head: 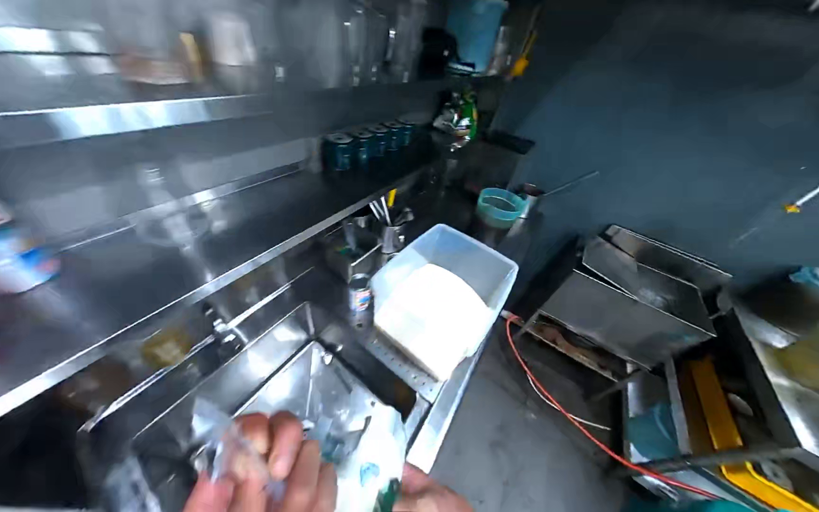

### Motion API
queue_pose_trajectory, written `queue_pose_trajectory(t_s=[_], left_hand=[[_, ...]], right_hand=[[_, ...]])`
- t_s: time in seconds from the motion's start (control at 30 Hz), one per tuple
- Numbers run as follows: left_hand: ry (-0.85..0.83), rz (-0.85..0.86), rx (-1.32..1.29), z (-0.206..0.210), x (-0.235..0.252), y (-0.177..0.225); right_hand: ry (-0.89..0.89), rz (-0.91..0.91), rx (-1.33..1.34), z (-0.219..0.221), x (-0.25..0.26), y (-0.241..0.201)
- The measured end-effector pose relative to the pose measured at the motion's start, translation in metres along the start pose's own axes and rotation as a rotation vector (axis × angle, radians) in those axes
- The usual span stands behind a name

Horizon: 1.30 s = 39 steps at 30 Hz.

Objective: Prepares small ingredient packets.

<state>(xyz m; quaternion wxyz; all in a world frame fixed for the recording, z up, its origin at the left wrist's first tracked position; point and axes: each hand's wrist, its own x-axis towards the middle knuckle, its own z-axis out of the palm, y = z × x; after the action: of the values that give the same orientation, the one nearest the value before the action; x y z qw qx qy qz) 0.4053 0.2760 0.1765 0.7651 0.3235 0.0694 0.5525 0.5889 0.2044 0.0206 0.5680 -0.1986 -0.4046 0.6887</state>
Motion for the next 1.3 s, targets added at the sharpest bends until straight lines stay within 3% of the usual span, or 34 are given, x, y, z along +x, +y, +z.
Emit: queue_pose_trajectory(t_s=[0.2, 0.3, 0.4, 0.63, 0.93, 1.07, 1.3], left_hand=[[0.141, -0.128, 0.135, 0.046, 0.215, -0.141], [0.248, -0.266, 0.192, 0.037, 0.301, -0.204], [0.337, -0.414, 0.217, 0.011, 0.350, -0.263], [0.486, -0.538, 0.180, -0.021, 0.388, -0.336], [0.432, -0.622, 0.210, 0.011, 0.412, -0.364], [0.454, -0.626, 0.192, 0.020, 0.416, -0.381], [0.397, -0.593, 0.303, 0.008, 0.414, -0.377]], right_hand=[[0.250, 0.070, 0.203, -0.137, 0.035, -0.117], [0.522, 0.216, 0.265, -0.167, 0.052, -0.161], [0.624, 0.336, 0.384, -0.196, 0.053, -0.190], [0.594, 0.402, 0.754, -0.237, 0.047, -0.227], [0.793, 0.119, 1.012, -0.245, 0.062, -0.316], [0.922, 0.041, 0.966, -0.249, 0.068, -0.343], [0.697, 0.085, 1.043, -0.263, 0.046, -0.350]])
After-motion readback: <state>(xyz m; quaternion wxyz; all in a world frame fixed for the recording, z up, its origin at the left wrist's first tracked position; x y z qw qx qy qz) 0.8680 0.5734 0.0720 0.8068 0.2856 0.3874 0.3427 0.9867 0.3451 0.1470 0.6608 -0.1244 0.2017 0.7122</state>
